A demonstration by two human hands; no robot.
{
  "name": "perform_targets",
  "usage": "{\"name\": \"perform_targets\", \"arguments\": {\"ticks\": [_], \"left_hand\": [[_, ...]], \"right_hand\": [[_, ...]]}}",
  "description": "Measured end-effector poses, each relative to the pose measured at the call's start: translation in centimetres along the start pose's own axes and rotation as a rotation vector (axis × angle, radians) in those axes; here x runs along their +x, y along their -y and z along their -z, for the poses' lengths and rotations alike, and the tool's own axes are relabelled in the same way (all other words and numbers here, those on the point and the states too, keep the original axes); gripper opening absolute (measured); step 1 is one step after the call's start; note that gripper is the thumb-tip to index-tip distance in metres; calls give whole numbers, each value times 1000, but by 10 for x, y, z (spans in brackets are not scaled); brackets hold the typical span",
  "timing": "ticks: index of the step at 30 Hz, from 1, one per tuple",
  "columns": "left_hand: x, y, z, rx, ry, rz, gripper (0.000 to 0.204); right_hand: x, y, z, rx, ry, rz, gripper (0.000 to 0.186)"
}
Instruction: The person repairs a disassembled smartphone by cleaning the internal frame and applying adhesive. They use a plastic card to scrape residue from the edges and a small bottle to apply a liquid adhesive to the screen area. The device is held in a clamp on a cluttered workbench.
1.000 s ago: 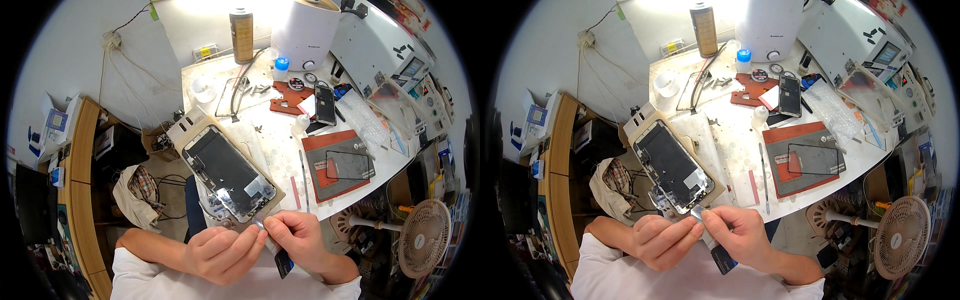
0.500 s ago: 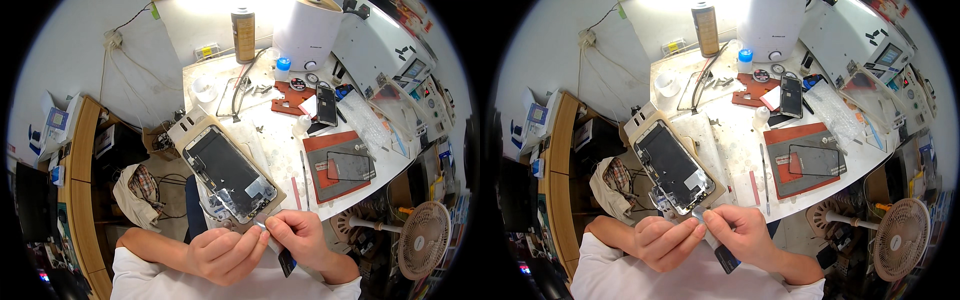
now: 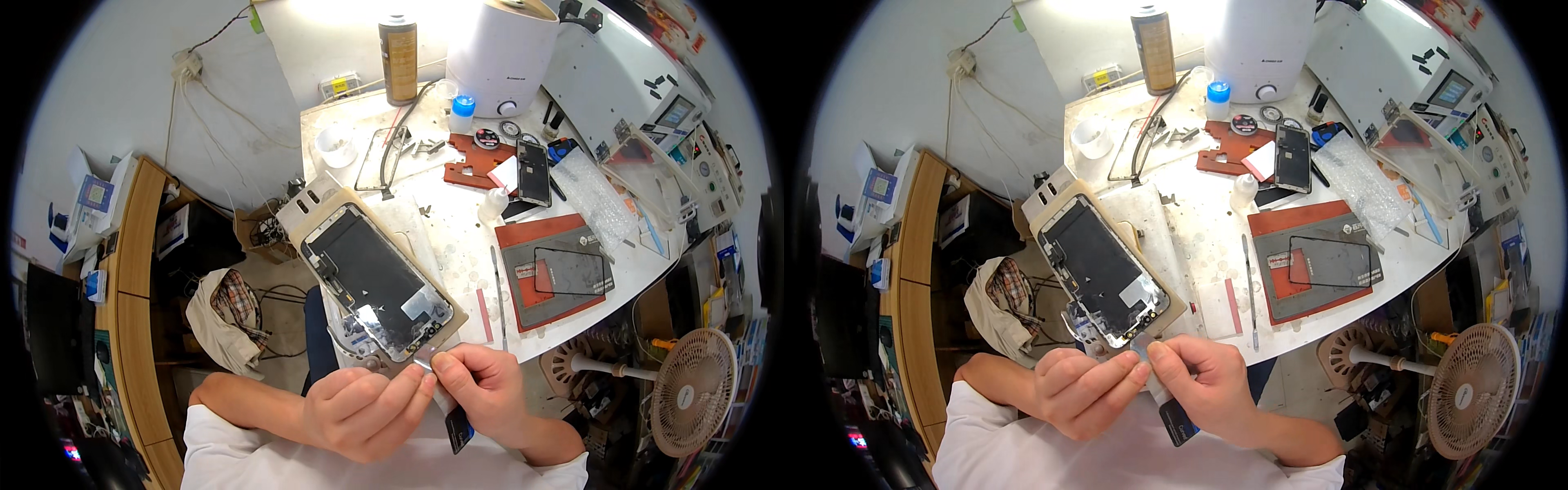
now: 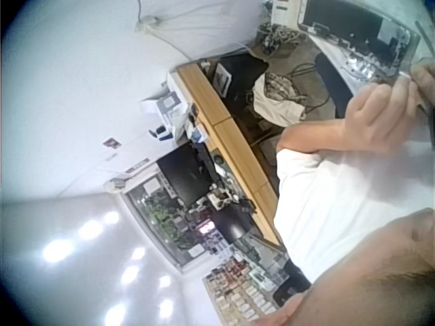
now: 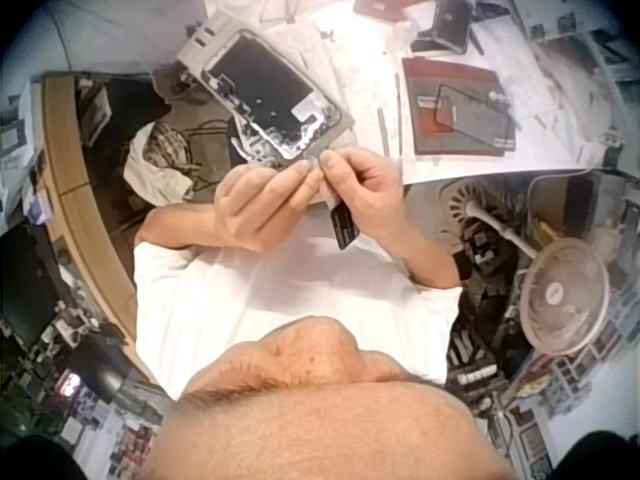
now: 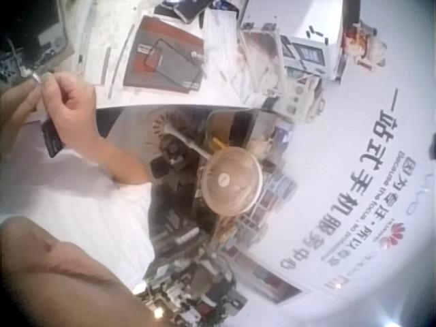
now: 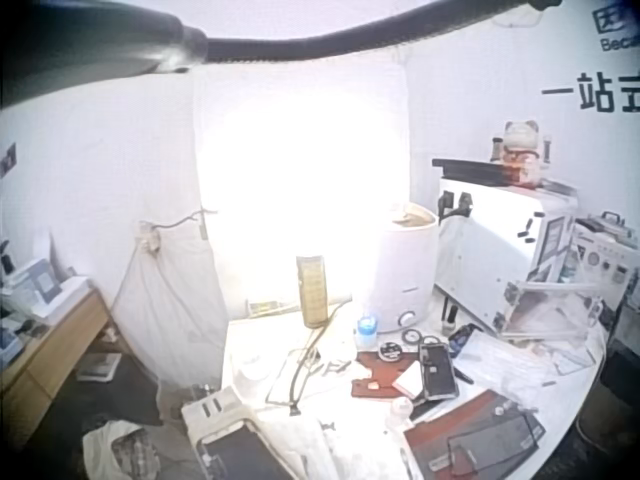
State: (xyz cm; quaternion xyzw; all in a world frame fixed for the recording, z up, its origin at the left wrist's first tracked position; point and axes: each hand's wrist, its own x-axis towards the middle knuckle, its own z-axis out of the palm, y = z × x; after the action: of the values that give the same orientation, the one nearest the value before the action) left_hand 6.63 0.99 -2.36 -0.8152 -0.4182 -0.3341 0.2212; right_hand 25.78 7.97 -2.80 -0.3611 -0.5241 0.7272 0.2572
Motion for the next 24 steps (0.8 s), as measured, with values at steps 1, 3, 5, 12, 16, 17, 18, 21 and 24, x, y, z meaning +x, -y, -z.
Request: {"name": "perform_targets", "arguments": {"ticks": [1, 3, 5, 12, 16, 17, 18, 21, 24], "left_hand": [[0, 1, 1, 2, 3, -2, 31], [1, 1, 1, 0, 4, -6, 31], [2, 1, 1, -5, -1, -6, 32], [4, -1, -2, 43, -17, 2, 25], [4, -2, -4, 49, -24, 10, 25], [4, -2, -4, 49, -25, 12, 25], [4, -2, -4, 48, -25, 11, 25], [5, -2, -5, 48, -26, 10, 25], [4, -4, -6, 36, -25, 15, 28]], "right_hand": [[0, 0, -1, -5, -6, 3, 26], [-1, 1, -2, -16, -18, 9, 26], [0, 2, 0, -8, -5, -17, 26], [3, 7, 6, -29, 38, -1, 24], [4, 6, 8, -28, 34, -18, 26], [4, 7, 8, -26, 35, -16, 26], [5, 7, 8, -23, 36, -14, 26], [6, 6, 11, -31, 57, 0, 27], [8, 8, 12, -55, 64, 6, 28]]}}
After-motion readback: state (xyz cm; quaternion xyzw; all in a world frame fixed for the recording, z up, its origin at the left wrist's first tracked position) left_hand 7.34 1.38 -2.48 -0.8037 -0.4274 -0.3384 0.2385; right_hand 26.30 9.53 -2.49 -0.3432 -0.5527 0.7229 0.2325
